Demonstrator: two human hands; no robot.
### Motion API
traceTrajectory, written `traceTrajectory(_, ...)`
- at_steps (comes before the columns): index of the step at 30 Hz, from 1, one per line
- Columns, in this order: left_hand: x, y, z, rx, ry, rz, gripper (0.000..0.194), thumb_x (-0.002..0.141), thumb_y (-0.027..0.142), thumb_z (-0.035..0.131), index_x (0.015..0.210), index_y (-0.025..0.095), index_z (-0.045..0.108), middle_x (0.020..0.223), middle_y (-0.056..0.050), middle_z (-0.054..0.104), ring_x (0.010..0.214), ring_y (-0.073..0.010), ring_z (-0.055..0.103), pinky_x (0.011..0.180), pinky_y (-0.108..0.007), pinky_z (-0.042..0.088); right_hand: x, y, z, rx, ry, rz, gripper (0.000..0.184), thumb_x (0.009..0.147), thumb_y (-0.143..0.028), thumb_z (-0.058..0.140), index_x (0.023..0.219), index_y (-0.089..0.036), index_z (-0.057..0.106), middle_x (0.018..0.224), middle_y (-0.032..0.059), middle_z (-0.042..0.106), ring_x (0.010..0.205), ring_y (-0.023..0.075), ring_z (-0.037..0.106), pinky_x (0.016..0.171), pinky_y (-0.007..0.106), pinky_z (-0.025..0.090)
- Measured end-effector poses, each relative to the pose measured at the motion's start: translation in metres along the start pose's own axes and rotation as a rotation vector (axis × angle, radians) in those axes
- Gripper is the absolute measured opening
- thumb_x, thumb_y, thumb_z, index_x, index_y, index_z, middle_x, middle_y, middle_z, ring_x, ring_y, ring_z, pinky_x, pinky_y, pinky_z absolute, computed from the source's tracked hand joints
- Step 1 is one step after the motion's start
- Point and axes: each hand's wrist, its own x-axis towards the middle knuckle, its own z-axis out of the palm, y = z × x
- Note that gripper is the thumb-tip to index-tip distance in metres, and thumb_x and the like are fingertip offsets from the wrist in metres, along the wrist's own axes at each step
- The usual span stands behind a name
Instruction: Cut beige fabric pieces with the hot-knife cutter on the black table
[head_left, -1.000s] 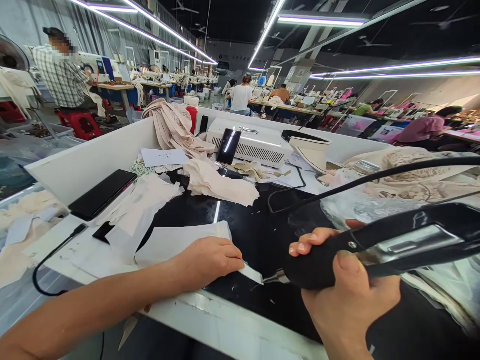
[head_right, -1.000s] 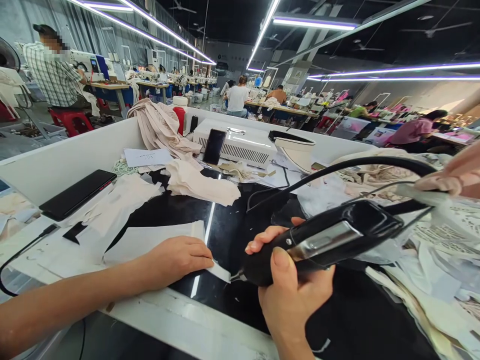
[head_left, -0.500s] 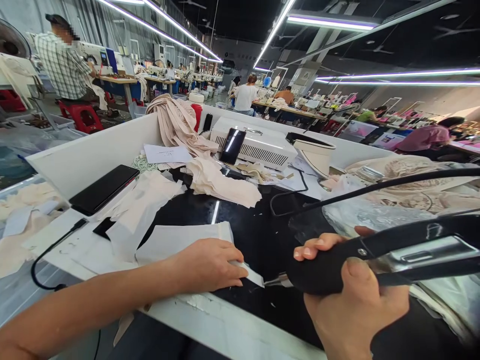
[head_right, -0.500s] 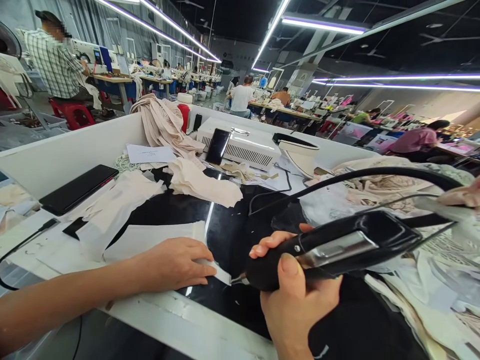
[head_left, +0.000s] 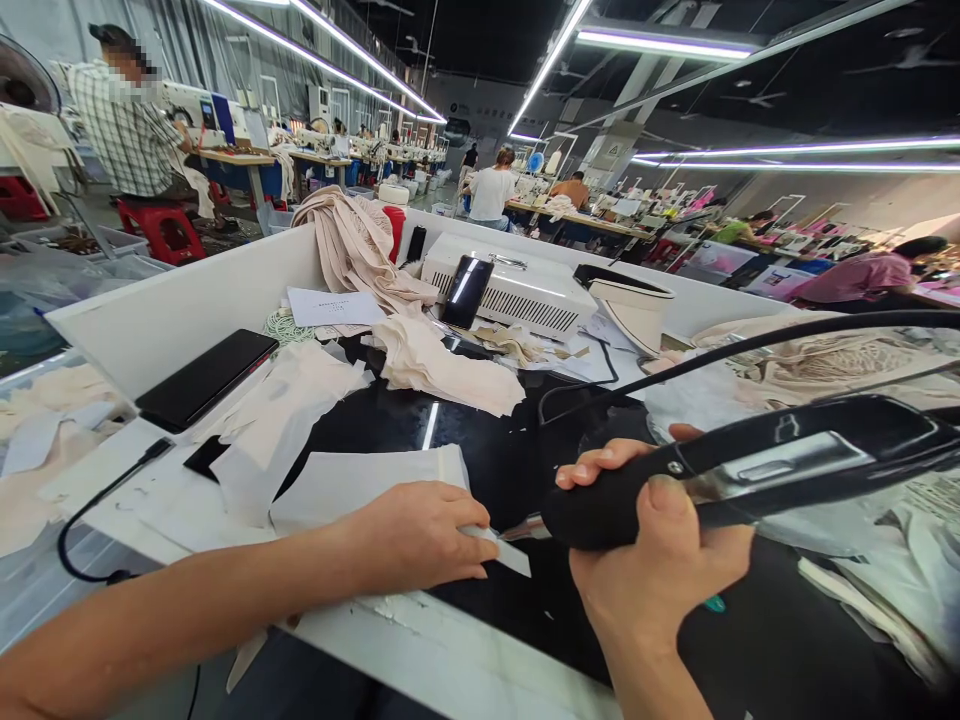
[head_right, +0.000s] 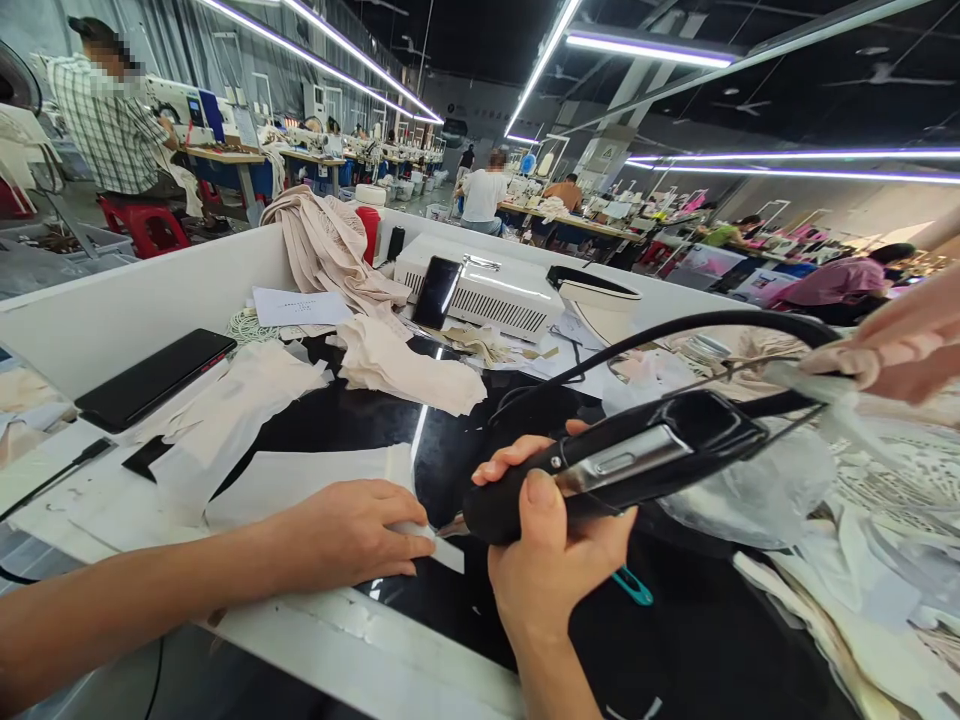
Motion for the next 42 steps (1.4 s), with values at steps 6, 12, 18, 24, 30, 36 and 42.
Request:
traceTrajectory(6,-0.001,0.000,0.001,0.013,0.008,0.008,0.016,0.104,0.034,0.072,0.109,0.018,0.072,0.115,-0.007,0.071,0.105,-0.0209,0.071,0.096,-0.032,0.057,-0.002,0.001,0.001,-0.001,-0.017,-0.023,0.039,0.068,-0.027,0.082,0.104,-0.026,0.065,0.066,-0.0077,0.070,0.048,0.0145,0.062,0.045,0.028,0.056)
traceTrajectory(12,-0.001,0.000,0.000,0.015,-0.012,-0.001,0.014,0.104,0.032,0.072,0.110,0.019,0.071,0.116,-0.008,0.071,0.107,-0.0208,0.071,0.097,-0.030,0.056,-0.001,-0.003,0.001,-0.014,0.007,0.009,0.041,0.066,-0.027,0.082,0.103,-0.026,0.064,0.065,-0.0079,0.069,0.049,0.0146,0.062,0.045,0.027,0.056)
traceTrajectory(18,-0.002,0.000,-0.001,0.012,-0.009,-0.009,0.013,0.105,0.031,0.070,0.110,0.019,0.071,0.117,-0.007,0.071,0.106,-0.0207,0.070,0.098,-0.031,0.056,0.001,-0.008,-0.006,-0.029,0.051,-0.010,0.041,0.064,-0.027,0.081,0.102,-0.026,0.065,0.064,-0.0079,0.069,0.048,0.0149,0.060,0.043,0.028,0.055)
traceTrajectory(24,-0.004,0.000,0.001,0.004,0.001,-0.005,0.012,0.105,0.030,0.071,0.109,0.019,0.072,0.117,-0.008,0.071,0.107,-0.0209,0.070,0.100,-0.031,0.055,-0.001,-0.003,-0.008,-0.030,0.014,-0.014,0.043,0.069,-0.030,0.086,0.105,-0.027,0.065,0.067,-0.0073,0.069,0.050,0.0146,0.061,0.046,0.027,0.056)
traceTrajectory(30,-0.004,-0.001,-0.001,-0.060,0.008,-0.040,0.014,0.105,0.032,0.070,0.112,0.020,0.073,0.119,-0.007,0.072,0.107,-0.0215,0.071,0.099,-0.031,0.057,-0.001,-0.006,-0.009,0.003,-0.016,-0.013,0.038,0.074,-0.030,0.085,0.107,-0.027,0.066,0.069,-0.0071,0.067,0.052,0.0149,0.063,0.047,0.028,0.055)
traceTrajectory(36,-0.005,-0.003,-0.002,-0.109,-0.001,-0.062,0.017,0.105,0.031,0.069,0.117,0.019,0.074,0.119,-0.008,0.073,0.106,-0.0224,0.071,0.098,-0.031,0.057,-0.009,-0.008,-0.009,0.022,-0.084,-0.022,0.043,0.075,-0.035,0.087,0.111,-0.027,0.065,0.071,-0.0063,0.067,0.053,0.0159,0.064,0.048,0.029,0.056)
traceTrajectory(42,-0.005,-0.005,-0.002,-0.118,0.002,-0.057,0.021,0.106,0.032,0.067,0.122,0.019,0.074,0.121,-0.009,0.072,0.110,-0.0228,0.071,0.099,-0.031,0.057,-0.013,-0.005,-0.005,0.028,-0.065,-0.016,0.043,0.075,-0.036,0.088,0.109,-0.026,0.065,0.069,-0.0059,0.067,0.053,0.0167,0.064,0.047,0.030,0.055)
